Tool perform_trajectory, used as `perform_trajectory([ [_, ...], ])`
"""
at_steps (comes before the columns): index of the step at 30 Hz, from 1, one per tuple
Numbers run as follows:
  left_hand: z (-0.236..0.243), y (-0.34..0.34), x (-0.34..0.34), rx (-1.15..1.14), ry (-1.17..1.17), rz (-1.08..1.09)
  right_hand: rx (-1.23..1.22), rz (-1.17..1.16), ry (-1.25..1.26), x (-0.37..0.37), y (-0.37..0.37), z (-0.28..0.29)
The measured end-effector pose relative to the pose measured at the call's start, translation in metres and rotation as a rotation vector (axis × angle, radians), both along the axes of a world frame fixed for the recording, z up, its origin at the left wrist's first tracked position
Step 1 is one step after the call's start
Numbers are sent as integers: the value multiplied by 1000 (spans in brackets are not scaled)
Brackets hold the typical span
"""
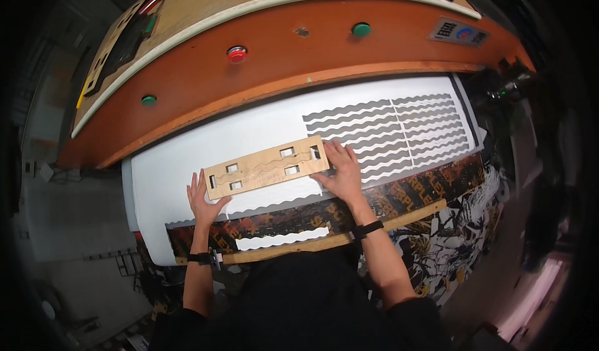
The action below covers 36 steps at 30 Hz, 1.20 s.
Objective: Operating a die-cutting press to cut shaped pieces from leather sheets.
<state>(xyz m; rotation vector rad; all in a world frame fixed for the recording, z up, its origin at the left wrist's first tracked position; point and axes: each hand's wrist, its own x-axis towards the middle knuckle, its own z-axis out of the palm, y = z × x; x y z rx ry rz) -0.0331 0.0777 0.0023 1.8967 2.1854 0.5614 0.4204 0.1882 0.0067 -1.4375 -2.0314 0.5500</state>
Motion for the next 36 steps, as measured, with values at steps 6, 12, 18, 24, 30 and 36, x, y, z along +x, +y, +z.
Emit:
perform_trajectory([
  [6, 2, -12, -2, -26, 14, 15, 16, 55, 62, -4, 9, 4],
  [12, 3, -19, 1, -26, 28, 31, 19, 58, 54, -4, 9, 4],
  [18, 0, 0, 4, -30, 11, 15, 26, 28, 36, 1, 11, 11],
  [24, -3, 5, 19, -3, -7, 25, 17, 15, 18, 12, 14, 9],
  [30, 6, -11, 9, 16, 12, 42, 41, 42, 11, -2, 3, 5],
  [36, 8, -19, 10, 27, 41, 39, 57, 52, 0, -2, -1, 1],
])
